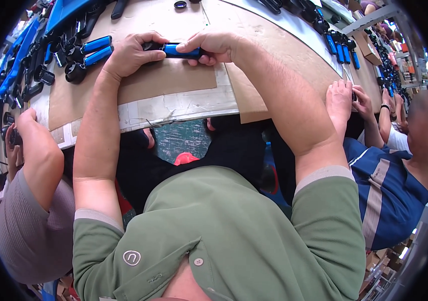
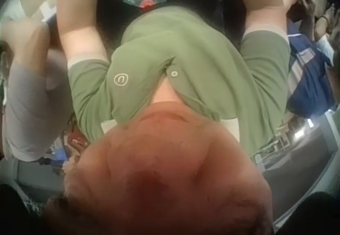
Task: Assembling blue cylindrical components into black plastic housings at a factory workstation.
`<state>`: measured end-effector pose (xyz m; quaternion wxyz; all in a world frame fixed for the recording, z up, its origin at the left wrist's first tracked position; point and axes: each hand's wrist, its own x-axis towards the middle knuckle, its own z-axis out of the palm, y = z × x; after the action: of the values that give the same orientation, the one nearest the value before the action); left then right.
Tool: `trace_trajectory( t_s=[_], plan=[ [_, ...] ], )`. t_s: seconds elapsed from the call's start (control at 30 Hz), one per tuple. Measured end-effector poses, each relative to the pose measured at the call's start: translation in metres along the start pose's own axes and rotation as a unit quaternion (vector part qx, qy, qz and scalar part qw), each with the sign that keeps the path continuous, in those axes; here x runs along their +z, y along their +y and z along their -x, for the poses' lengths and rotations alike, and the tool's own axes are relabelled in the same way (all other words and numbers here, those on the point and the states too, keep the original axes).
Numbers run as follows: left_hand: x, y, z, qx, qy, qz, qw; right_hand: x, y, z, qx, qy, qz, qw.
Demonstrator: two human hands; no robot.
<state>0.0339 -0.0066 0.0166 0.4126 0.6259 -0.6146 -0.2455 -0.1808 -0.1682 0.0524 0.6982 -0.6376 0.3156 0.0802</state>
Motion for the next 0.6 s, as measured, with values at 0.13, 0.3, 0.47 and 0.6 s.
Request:
trace_trajectory(
  t_s=[0.13,0.3,0.47,0.6],
  plan=[
    [0.003,0.002,0.002,0.010,0.012,-0.018,1.000,0.002,0.000,0.006,-0.012,0.022,0.002,1.000],
    [0.004,0.003,0.007,0.041,0.045,-0.048,0.997,0.013,0.008,0.013,-0.128,0.126,0.095,0.979],
    [0.005,0.004,0.005,0.038,0.031,-0.049,0.998,0.014,0.011,0.018,-0.274,0.237,0.319,0.876],
    [0.006,0.007,0.006,0.044,0.039,-0.055,0.997,0.013,0.010,0.015,-0.275,0.226,0.347,0.868]
  ],
)
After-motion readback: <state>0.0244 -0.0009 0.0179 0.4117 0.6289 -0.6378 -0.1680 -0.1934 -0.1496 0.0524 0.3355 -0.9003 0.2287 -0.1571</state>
